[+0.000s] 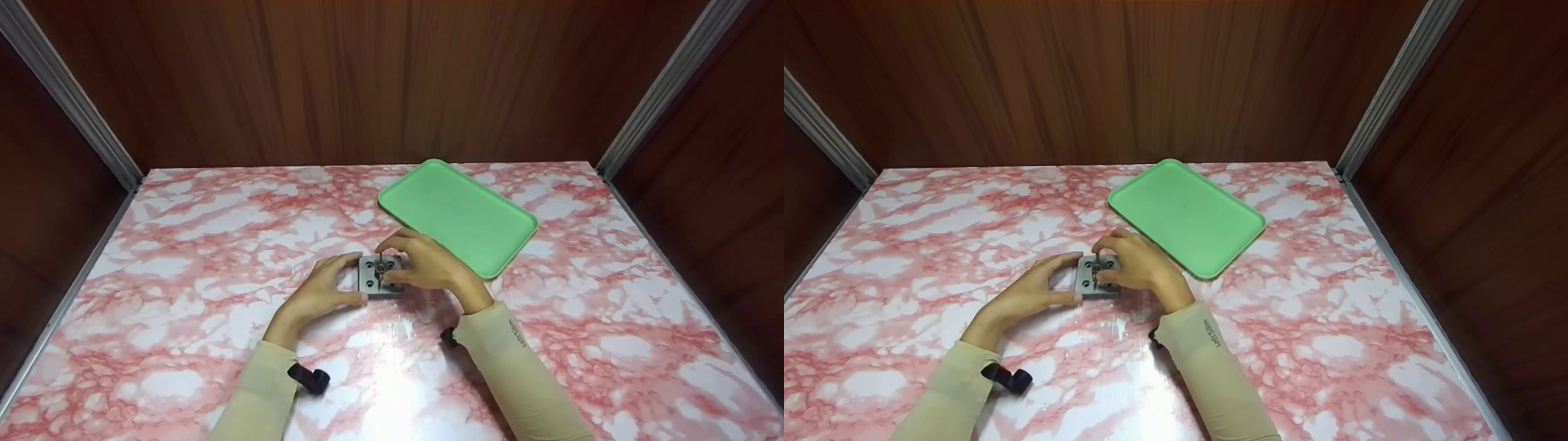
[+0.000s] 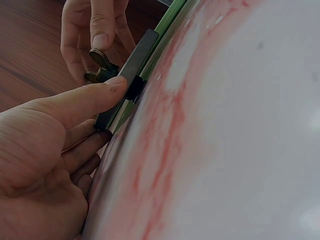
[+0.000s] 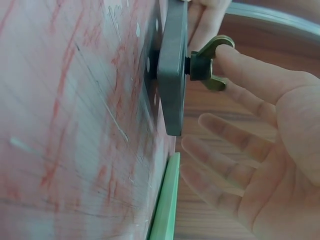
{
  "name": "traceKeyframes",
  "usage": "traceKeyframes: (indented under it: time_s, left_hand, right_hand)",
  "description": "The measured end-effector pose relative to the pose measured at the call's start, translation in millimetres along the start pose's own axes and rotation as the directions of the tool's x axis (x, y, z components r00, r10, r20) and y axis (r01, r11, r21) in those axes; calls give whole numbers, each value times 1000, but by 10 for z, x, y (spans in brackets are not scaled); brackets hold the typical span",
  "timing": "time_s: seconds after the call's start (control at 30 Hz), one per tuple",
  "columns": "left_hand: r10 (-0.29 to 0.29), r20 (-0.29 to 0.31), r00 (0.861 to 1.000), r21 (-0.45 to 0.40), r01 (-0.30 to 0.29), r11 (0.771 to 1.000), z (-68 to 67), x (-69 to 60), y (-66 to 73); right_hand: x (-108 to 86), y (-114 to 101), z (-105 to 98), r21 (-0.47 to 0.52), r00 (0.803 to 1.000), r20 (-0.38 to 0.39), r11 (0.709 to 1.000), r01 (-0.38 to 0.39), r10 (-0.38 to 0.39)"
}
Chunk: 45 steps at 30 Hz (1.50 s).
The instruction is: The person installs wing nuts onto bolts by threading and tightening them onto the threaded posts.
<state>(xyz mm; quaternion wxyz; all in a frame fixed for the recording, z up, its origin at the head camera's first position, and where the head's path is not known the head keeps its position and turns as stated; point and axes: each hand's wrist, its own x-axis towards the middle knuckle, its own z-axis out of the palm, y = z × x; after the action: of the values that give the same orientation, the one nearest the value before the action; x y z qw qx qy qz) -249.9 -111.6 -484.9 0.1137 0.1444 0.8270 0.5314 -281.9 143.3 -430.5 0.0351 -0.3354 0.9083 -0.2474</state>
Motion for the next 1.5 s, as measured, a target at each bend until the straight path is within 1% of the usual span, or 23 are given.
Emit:
traceKeyframes:
  time_s: [0.2, 0.3, 0.57, 0.8, 0.97, 1.2, 1.5]
  left_hand:
    - [-17, -5, 1000, 44, 17, 999, -5, 7, -9]
    - [-12, -4, 1000, 34, 12, 999, -4, 5, -6]
    - [-23, 4, 1000, 36, 23, 999, -8, 9, -20]
    - [-22, 3, 1000, 23, 22, 999, -5, 7, -11]
    - [-25, 4, 1000, 26, 25, 999, -4, -1, 9]
    - [-26, 6, 1000, 30, 25, 999, -5, -8, 22]
    - [-29, 9, 1000, 27, 29, 999, -1, -5, 13]
  right_hand:
    - [10, -14, 22, -14, 999, -42, 1000, -5, 5]
    - [12, -32, 32, -15, 998, -60, 1000, -21, 20]
    - [8, -69, 66, -29, 993, -90, 996, -82, 79]
    - [9, -102, 100, -55, 988, -132, 995, -89, 81]
    - [13, -109, 124, -72, 984, -148, 992, -106, 94]
    - [24, -112, 158, -95, 980, -180, 990, -104, 86]
    - [23, -143, 191, -109, 970, -214, 984, -142, 117]
